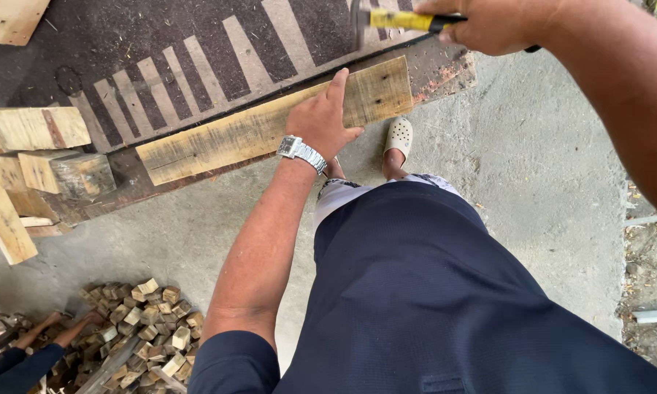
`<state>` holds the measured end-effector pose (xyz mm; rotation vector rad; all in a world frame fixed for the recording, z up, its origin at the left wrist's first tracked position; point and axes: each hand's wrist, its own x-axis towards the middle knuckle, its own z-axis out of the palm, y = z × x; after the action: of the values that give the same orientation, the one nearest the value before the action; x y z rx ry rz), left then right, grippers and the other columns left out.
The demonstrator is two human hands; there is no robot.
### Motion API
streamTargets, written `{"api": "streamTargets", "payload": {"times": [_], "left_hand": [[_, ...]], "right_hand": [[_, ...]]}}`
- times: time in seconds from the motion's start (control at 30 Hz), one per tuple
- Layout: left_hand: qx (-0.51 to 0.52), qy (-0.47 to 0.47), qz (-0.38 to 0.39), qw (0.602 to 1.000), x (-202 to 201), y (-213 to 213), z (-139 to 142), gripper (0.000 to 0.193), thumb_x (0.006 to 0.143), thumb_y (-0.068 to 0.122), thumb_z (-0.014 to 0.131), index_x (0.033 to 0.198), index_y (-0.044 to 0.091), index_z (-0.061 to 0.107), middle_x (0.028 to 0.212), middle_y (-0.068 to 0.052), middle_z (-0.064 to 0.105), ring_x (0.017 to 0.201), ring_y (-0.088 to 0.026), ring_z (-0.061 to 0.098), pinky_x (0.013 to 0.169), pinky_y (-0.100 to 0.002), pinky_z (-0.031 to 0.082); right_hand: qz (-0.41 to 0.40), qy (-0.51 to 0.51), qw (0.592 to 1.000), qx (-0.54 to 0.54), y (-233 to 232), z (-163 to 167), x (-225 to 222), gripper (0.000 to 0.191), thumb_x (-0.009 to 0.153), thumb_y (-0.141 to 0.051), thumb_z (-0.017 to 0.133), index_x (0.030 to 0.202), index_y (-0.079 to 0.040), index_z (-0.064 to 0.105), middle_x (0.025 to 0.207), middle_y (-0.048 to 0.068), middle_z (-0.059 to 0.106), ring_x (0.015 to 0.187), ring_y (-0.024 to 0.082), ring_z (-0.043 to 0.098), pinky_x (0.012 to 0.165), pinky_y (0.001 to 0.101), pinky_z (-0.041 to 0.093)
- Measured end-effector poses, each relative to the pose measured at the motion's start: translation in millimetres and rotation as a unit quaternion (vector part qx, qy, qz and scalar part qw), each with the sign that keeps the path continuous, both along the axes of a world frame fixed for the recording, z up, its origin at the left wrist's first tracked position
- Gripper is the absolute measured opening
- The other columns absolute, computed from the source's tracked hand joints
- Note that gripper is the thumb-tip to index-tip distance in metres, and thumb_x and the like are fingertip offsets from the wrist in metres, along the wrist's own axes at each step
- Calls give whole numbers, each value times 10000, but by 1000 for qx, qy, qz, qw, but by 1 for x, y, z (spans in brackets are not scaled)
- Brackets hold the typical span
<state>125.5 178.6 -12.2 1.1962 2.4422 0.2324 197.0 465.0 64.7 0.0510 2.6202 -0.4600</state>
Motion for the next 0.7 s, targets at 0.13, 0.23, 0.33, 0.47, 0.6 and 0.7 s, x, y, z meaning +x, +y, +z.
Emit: {"api": "streamTargets", "payload": {"times": [0.13, 0.23, 0.33, 0.47, 0.6, 0.7], "left_hand": [[-13, 0, 5, 1000, 1, 0, 1, 1135, 655, 533, 919, 1539, 133, 330, 1153, -120, 724, 976, -311, 714, 821, -428, 579], [-13, 3, 4, 1000, 2, 4, 5, 1141, 655, 534, 922, 1545, 142, 326, 1158, -122, 719, 973, -309, 715, 805, -428, 584], [-39, 12, 0, 999, 3, 9, 11, 1155, 655, 552, 913, 1558, 166, 306, 1148, -117, 710, 941, -296, 717, 755, -431, 587], [-25, 27, -18, 999, 5, 12, 16, 1266, 545, 628, 928, 1521, 119, 302, 1088, -138, 703, 873, -301, 715, 689, -431, 587], [-64, 19, 11, 998, 8, 12, 13, 1176, 631, 618, 906, 1546, 149, 336, 1012, -91, 717, 874, -282, 717, 713, -429, 585], [-42, 29, 3, 999, 7, 12, 9, 1175, 616, 611, 918, 1532, 139, 354, 989, -93, 718, 855, -281, 719, 690, -431, 584]], "right_hand": [[-77, -148, 986, 10, -13, -2, 3, 541, 1087, -269, 536, 1615, -332, 438, 996, 181, 744, 673, 264, 689, 665, 415, 565], [-71, -141, 987, 11, -20, -5, 7, 561, 1060, -273, 566, 1600, -366, 442, 1017, 168, 758, 700, 261, 708, 700, 427, 568], [-129, -89, 987, -35, -19, -11, 17, 571, 1051, -278, 580, 1599, -335, 434, 1044, 191, 728, 722, 276, 690, 713, 446, 568], [-214, 8, 971, -108, -19, -19, 49, 608, 1056, -287, 616, 1629, -266, 415, 1022, 218, 701, 770, 282, 662, 740, 453, 539], [-350, -38, 913, -206, -28, -25, 93, 620, 1048, -263, 602, 1633, -326, 408, 872, 143, 659, 721, 207, 615, 697, 400, 525], [-407, -49, 885, -223, -33, -27, 118, 604, 1039, -242, 599, 1608, -352, 429, 830, 58, 626, 700, 143, 584, 672, 355, 520]]}}
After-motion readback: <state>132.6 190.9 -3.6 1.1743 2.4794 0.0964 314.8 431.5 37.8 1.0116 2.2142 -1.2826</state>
